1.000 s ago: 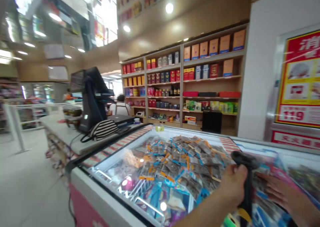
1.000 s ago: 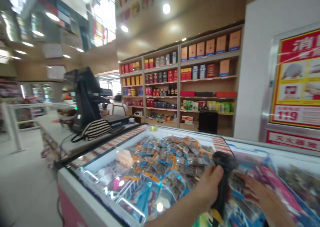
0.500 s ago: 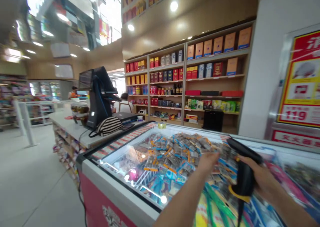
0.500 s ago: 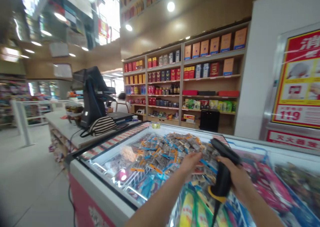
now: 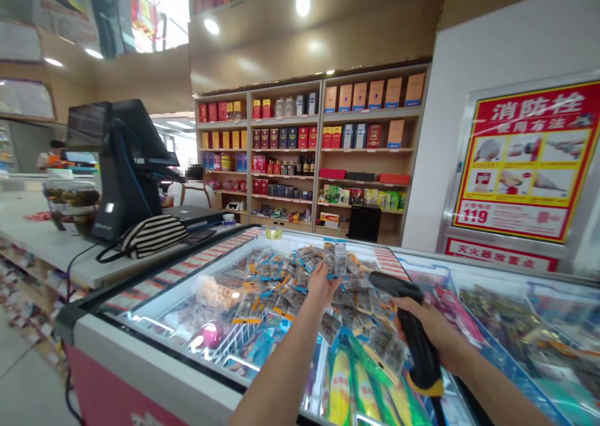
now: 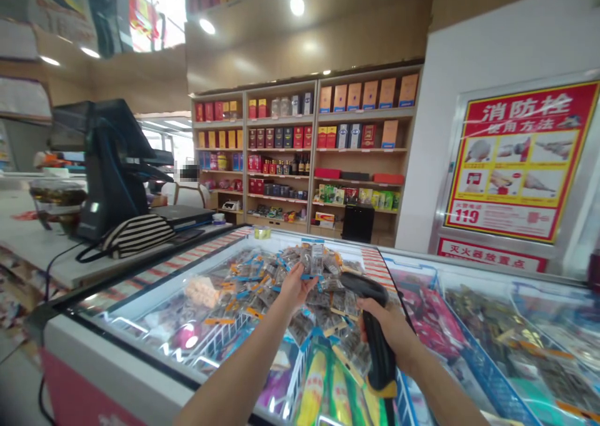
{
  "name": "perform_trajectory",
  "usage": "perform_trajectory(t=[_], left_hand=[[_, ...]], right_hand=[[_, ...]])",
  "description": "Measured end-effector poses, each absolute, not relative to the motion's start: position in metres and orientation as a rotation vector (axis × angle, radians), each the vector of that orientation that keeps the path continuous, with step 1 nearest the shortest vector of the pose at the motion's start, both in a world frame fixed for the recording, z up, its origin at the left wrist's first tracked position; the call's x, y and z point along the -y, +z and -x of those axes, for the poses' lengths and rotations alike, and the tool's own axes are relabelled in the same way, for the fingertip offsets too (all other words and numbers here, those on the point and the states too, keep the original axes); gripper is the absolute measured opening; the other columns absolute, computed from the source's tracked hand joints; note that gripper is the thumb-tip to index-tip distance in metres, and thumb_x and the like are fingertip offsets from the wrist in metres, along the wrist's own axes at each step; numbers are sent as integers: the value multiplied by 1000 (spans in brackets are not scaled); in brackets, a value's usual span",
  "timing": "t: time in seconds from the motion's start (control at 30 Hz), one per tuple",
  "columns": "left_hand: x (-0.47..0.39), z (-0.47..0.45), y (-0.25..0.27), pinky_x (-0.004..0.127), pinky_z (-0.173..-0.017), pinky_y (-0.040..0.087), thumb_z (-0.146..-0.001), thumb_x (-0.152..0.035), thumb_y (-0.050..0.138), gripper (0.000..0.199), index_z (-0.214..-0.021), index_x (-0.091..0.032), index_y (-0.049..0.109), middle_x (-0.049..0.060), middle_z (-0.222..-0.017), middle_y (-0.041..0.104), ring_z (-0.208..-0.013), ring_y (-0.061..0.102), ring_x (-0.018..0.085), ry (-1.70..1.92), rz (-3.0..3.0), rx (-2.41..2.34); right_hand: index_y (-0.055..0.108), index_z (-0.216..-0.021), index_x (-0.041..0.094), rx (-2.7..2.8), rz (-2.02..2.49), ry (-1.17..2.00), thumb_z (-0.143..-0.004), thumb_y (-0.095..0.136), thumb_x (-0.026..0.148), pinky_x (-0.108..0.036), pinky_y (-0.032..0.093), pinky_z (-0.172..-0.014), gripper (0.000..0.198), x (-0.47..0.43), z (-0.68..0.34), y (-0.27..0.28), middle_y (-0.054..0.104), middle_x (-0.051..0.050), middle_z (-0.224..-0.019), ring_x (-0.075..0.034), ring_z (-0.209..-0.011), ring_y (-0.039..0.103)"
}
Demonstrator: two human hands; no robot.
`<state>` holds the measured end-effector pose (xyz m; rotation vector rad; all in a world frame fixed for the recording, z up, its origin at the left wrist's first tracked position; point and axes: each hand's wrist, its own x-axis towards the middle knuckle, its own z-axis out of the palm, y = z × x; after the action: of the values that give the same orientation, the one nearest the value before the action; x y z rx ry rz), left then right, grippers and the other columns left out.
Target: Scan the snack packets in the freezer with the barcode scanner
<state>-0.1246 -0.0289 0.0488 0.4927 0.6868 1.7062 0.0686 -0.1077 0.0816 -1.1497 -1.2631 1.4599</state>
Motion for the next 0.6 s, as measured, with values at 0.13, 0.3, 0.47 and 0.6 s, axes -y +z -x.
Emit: perform_trajectory(t=[0.13,0.3,0.47,0.6], left_hand=[[23,125,50,30,-63,50,-80,-19,41,12,-92,-21,45,-2,-77,54,-50,51,5,1727,-465,-661],[22,123,50,31,-64,50,-79,-22,45,15,-94,-22,46,0,-76,55,-53,53,8,1724,-450,-667],[21,124,48,33,-67,50,-79,-22,45,19,-97,-25,45,1,-85,55,-59,55,9,1724,-422,-680],[20,123,48,34,-68,50,-79,-21,45,19,-98,-24,45,1,-88,55,-61,55,8,1736,-413,-682]], right_hand=[[50,-65,14,1287,1156,1515,-69,51,35,-17,36,-34,21,114,-64,78,53,2,-43,-8,-33,47],[49,-62,15,1327,1117,1534,-70,50,34,-18,35,-34,21,118,-65,77,52,2,-43,-8,-33,46],[50,-62,14,1310,1146,1524,-69,51,33,-17,35,-34,20,125,-72,80,52,2,-43,-8,-33,47],[51,-64,14,1234,1131,1551,-69,53,34,-17,37,-35,21,130,-78,84,52,2,-44,-7,-34,47]])
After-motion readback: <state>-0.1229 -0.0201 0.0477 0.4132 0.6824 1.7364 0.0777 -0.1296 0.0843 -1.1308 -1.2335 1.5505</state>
